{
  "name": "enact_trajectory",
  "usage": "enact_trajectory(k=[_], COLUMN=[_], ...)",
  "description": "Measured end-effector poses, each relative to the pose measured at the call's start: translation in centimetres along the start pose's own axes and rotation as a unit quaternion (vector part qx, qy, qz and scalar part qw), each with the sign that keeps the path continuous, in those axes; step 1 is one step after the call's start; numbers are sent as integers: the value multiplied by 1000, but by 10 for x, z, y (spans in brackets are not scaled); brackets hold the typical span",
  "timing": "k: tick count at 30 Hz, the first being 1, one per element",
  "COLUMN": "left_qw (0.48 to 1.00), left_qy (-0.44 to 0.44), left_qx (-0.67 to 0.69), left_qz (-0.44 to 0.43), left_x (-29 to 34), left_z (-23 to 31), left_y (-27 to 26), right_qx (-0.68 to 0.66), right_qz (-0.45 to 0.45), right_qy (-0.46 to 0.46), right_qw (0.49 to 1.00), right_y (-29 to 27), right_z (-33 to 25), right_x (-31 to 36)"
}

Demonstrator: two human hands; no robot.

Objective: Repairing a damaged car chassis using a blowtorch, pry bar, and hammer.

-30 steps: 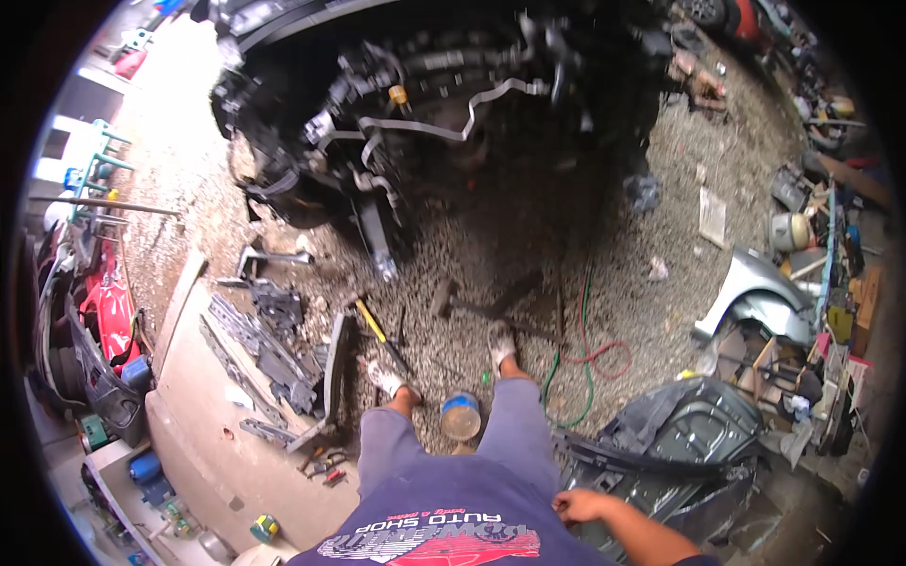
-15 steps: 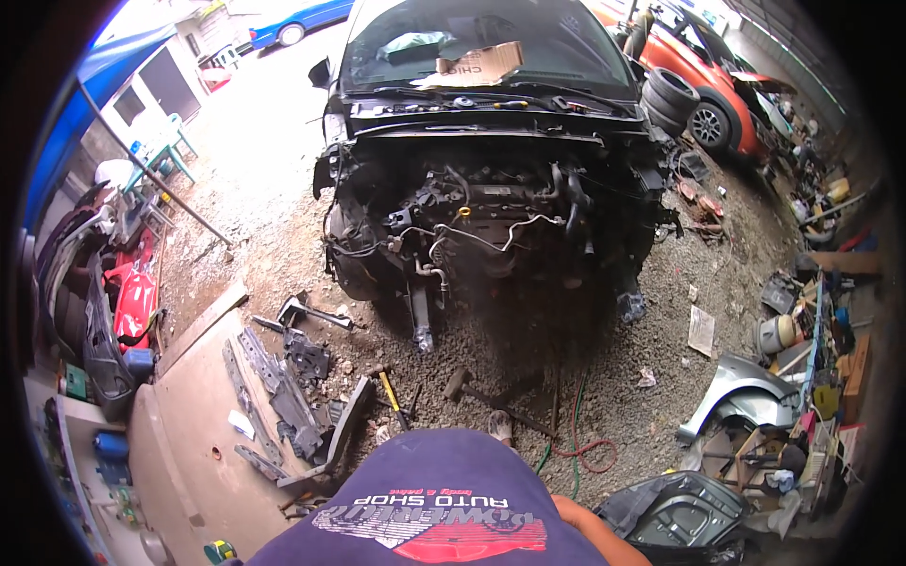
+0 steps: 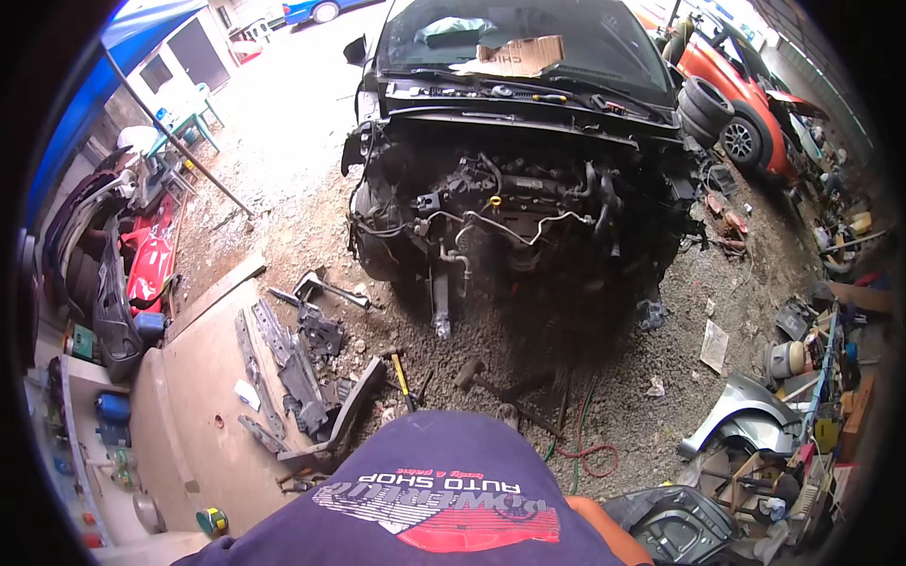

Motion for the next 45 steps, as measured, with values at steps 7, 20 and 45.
enact_trajectory(k=[7, 20, 45], left_qw=[999, 992, 919], left_qy=[-32, -83, -263], left_qx=[-5, -5, 188], left_qz=[-35, 91, -225], left_x=[2, -115, -92], left_z=[6, -8, -2], left_y=[-27, -22, 29], right_qx=[2, 105, -91], right_qz=[-40, 99, 34], right_qy=[23, -20, 131], right_qw=[999, 989, 987], right_y=[20, 22, 27], right_z=[23, -7, 57], right_x=[-2, -34, -36])
Point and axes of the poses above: each hand's wrist, its own x-axis away from the middle knuckle, its own y-axis out of the palm, z = x × y, the point moved 5 cm from there along -x, towards the middle knuckle, and after that the axes turned 8 degrees about -y, right-handed, at the moved point
